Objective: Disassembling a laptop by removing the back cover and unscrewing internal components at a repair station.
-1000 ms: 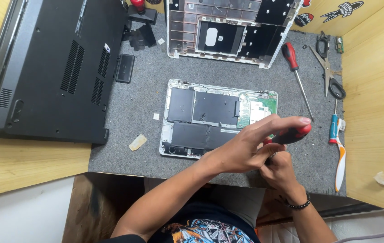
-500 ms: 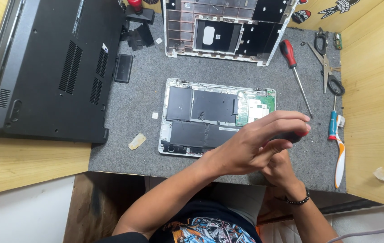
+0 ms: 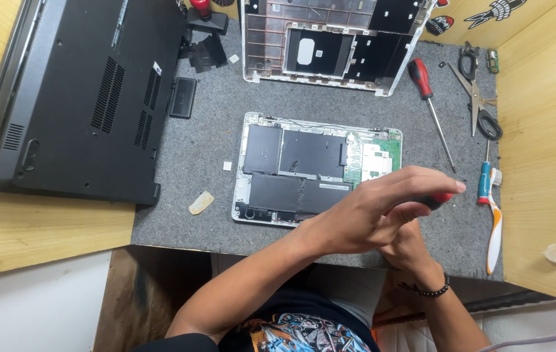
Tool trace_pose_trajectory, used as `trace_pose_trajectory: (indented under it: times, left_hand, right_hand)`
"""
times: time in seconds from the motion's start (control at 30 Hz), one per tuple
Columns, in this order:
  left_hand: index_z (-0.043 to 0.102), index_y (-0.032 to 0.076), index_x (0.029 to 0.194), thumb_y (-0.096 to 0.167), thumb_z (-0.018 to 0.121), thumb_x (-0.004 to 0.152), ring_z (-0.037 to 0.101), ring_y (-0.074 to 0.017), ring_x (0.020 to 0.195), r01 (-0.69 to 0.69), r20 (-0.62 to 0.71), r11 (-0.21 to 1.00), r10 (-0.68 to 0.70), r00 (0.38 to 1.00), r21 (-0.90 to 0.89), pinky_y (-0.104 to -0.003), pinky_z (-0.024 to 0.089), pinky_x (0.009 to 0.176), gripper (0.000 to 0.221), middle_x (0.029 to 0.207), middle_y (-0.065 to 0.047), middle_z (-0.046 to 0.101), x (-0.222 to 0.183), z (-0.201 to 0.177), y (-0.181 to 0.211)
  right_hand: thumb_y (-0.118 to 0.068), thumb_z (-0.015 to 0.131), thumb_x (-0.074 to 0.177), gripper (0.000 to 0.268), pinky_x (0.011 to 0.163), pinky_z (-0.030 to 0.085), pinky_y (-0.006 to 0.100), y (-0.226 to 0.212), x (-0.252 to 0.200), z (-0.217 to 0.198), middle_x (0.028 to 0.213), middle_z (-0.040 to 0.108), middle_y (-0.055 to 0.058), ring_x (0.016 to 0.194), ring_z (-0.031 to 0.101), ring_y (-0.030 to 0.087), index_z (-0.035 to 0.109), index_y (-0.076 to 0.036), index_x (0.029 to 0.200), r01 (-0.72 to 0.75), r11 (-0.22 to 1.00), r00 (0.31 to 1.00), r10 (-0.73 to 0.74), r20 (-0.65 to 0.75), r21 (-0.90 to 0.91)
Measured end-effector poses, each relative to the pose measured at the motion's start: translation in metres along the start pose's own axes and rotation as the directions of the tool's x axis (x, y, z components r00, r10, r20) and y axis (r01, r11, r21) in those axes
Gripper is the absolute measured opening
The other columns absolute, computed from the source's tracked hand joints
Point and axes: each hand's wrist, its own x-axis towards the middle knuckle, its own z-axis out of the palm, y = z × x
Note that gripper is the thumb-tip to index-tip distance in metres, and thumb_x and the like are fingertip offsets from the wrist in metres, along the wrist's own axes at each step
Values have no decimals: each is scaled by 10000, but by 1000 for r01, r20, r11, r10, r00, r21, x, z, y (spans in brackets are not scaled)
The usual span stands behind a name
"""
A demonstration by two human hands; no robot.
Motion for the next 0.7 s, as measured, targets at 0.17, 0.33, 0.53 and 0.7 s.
trace_pose_trajectory:
  times: [0.17,0.33,0.53,0.7]
  left_hand:
    - [505,191,1482,101,602,1156,654,-238,1315,-92,-24,991,94,995,93,-345,576,1194,352,1411,-68,599,1,-4,2]
    - [571,216,1387,257,731,1053,675,-189,1095,-175,-148,934,230,962,311,-327,626,1024,373,1213,-46,648,0,10,-13]
    - [556,224,1417,289,601,1117,657,-208,1206,-121,-28,929,139,990,350,-355,598,1096,311,1369,-34,594,3,8,11]
    - [547,185,1375,275,642,1093,633,-275,1044,-108,4,852,123,992,512,-401,585,852,311,1163,-86,539,7,9,11]
  right_hand:
    - [-58,621,817,120,581,378,376,0,-18,0,665,546,90,619,489,228,536,-25,739,-13,1000,1000,13,-4,-11]
    - [-61,623,818,111,588,385,379,4,-28,-1,681,552,94,633,497,234,541,-23,754,-23,1000,1000,23,3,-20]
    - [-64,626,820,101,595,394,382,6,-19,-5,699,559,100,649,507,241,547,-22,772,6,1000,1000,-5,27,-24]
    - [-66,628,821,95,601,401,385,8,-18,1,715,565,104,662,515,246,552,-20,787,16,1000,999,-15,32,-27]
